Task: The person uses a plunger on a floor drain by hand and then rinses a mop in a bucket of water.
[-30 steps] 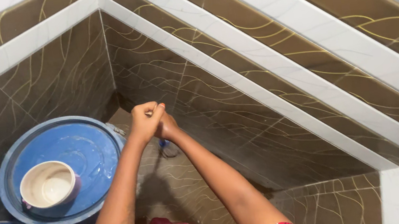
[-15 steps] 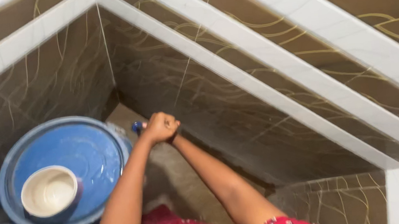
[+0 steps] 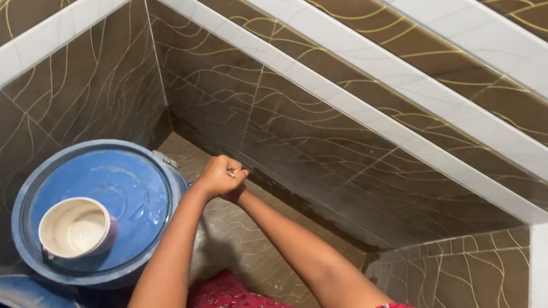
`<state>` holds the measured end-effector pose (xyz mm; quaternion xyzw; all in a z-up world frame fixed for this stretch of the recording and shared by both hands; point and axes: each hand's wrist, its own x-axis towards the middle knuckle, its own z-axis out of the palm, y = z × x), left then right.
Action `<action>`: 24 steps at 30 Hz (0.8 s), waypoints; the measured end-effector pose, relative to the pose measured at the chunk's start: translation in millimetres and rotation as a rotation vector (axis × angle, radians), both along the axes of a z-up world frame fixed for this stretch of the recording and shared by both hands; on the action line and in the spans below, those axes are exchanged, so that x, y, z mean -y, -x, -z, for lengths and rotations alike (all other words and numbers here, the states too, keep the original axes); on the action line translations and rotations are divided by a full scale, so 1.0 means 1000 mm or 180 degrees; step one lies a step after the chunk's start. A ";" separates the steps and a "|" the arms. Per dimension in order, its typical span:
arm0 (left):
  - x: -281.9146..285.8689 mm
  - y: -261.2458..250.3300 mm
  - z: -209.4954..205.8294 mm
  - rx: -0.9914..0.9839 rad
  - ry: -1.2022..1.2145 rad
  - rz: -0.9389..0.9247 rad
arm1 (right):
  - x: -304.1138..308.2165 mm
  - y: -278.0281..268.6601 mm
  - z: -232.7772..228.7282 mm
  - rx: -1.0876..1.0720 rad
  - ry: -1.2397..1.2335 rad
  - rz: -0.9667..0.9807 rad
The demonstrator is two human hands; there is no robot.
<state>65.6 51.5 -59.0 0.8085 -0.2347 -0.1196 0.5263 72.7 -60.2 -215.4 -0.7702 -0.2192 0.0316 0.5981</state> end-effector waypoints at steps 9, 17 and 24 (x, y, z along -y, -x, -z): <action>0.024 0.052 -0.010 -0.0052 -0.0099 -0.0014 | 0.016 0.059 -0.021 -0.2170 -0.3558 -0.0847; 0.034 0.089 -0.010 -0.0036 0.0004 0.0059 | 0.029 0.097 -0.019 -0.0132 -0.0119 0.0024; 0.039 0.091 -0.006 -0.0024 -0.0083 0.0227 | 0.037 0.106 -0.016 0.0039 -0.0246 -0.0007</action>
